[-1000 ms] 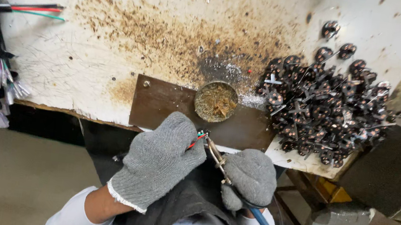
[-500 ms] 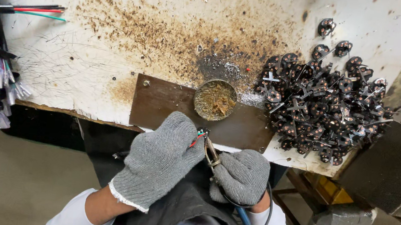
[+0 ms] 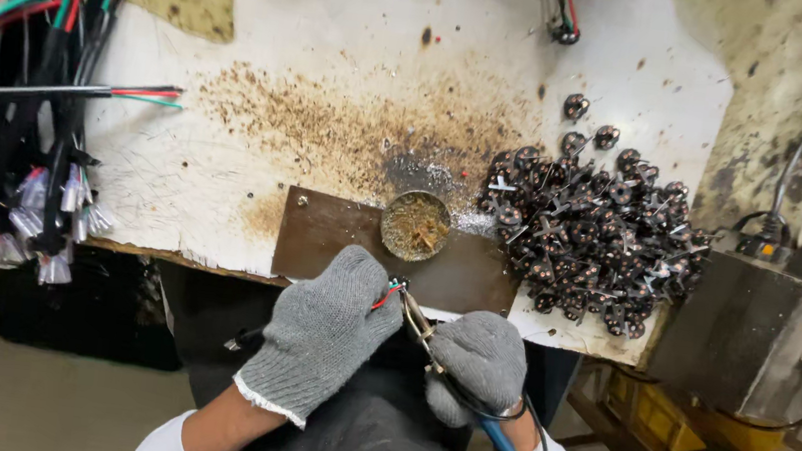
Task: The person solders colored wires onto small metal components at a workbench. They hold a wire against a component with one hand, apply a soldering iron with the other, dip the joint, and place the finished assembly onto a growing pile, repeating the cycle.
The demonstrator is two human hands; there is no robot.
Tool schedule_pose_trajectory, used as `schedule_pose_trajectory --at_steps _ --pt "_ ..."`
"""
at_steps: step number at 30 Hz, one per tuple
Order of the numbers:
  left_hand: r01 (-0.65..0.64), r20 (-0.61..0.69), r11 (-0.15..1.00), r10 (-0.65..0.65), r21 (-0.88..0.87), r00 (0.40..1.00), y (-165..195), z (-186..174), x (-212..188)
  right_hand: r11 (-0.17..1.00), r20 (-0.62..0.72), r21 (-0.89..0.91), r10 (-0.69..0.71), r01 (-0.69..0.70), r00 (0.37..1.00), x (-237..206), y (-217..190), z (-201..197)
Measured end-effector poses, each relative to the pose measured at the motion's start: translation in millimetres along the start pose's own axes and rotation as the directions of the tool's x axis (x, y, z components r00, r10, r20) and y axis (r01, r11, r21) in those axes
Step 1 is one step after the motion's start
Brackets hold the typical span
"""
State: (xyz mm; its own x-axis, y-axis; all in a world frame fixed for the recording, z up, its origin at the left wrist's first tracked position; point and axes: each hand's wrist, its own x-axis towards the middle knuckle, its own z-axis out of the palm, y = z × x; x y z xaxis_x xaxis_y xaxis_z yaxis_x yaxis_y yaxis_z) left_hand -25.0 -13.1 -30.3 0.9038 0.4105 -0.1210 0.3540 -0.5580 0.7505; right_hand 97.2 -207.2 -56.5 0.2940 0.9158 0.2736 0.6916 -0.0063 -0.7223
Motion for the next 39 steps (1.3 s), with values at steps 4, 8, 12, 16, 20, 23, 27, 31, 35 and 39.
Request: schedule_pose_trajectory --at_steps 4,8,12,16,20,23,27,31,35,39 --pt "-0.012 -0.022 1.000 0.013 0.004 1.000 0 1 -2 0.988 -0.033 0.022 0.156 -0.155 0.987 -7 2 -2" --pt "-0.012 -0.011 1.000 0.012 -0.007 1.000 -7 6 -7 0.893 -0.246 0.381 0.347 -0.239 0.905 -14 -14 0" --pt "-0.016 -0.017 1.000 0.016 -0.009 1.000 -10 6 -10 0.905 -0.707 0.416 0.386 -0.094 0.593 -19 -57 -4" --pt "-0.002 -0.026 1.000 0.002 0.015 1.000 -4 2 -7 0.973 -0.891 0.106 0.185 -0.206 0.414 -9 -38 12" --pt "-0.004 -0.065 0.999 0.007 0.046 0.998 -2 0 -1 0.788 -0.746 -0.511 -0.208 -0.343 0.632 -3 -9 50" --pt "0.036 -0.031 0.999 -0.035 0.035 0.999 -4 1 -3 0.800 -0.660 0.570 0.582 -0.188 0.476 -4 -27 61" --pt "0.047 -0.105 0.998 -0.044 0.030 0.993 -5 6 -5 0.949 -0.637 0.148 0.308 -0.280 0.707 31 -34 29" --pt "0.030 -0.075 1.000 -0.031 -0.008 0.997 -3 6 -8 0.830 -0.496 -0.464 0.045 -0.309 0.867 78 -19 0" --pt "-0.018 -0.083 0.998 0.013 -0.063 0.997 -4 4 -9 0.797 -0.460 -0.519 0.043 -0.308 0.887 99 -20 -1" --pt "-0.013 -0.068 0.996 0.007 -0.085 0.998 -4 4 -11 0.782 -0.447 -0.541 0.046 -0.311 0.894 104 -25 -2"
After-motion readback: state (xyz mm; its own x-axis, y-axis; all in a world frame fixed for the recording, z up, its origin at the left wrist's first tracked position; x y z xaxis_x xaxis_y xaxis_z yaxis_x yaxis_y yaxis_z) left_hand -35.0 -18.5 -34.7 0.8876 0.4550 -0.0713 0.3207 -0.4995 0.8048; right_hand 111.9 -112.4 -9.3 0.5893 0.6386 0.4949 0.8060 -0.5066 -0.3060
